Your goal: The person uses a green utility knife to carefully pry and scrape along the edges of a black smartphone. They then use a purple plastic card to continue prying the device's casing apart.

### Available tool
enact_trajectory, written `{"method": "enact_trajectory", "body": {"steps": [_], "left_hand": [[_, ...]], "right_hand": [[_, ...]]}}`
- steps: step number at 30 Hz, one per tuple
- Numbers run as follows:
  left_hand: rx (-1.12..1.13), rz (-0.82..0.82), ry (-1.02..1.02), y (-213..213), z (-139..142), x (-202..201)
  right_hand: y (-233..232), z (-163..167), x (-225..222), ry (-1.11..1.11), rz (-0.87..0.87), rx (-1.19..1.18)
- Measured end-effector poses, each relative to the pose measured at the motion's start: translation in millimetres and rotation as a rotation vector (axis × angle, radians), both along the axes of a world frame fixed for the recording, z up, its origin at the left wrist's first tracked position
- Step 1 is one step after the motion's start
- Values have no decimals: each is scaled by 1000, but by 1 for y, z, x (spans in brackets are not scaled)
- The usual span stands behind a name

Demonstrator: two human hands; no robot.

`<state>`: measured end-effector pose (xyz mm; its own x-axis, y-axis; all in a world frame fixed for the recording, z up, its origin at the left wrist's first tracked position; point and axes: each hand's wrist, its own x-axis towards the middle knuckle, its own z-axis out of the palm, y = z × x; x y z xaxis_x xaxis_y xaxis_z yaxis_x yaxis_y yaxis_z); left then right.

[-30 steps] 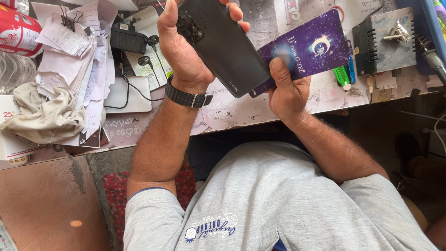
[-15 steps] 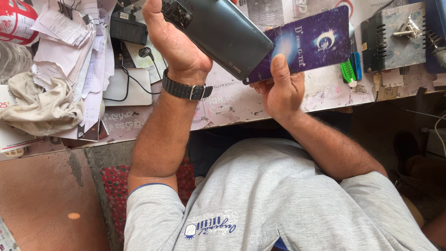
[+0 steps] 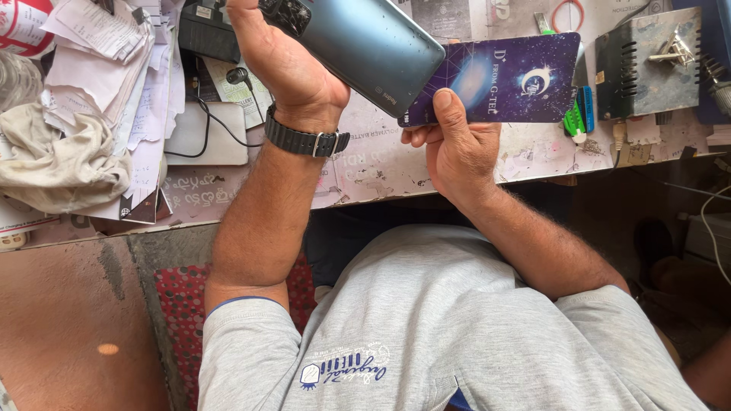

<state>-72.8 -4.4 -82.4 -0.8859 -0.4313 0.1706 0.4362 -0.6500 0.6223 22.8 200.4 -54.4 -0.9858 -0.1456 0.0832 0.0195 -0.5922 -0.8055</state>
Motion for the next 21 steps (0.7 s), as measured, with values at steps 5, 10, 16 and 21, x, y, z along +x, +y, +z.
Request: {"method": "enact_trajectory", "body": {"steps": [5, 10, 16, 21], "left_hand": [[-70, 62, -64, 3, 4, 2], [-104, 78, -107, 4, 5, 3], [-78, 55, -38, 7, -1, 3], [-130, 93, -81, 13, 16, 3]], "right_hand": [[-4, -1, 2, -50, 0, -17], [-12, -1, 4, -98, -60, -48], [-18, -3, 8, -92, -83, -88], [-16, -3, 12, -46, -73, -7]]}}
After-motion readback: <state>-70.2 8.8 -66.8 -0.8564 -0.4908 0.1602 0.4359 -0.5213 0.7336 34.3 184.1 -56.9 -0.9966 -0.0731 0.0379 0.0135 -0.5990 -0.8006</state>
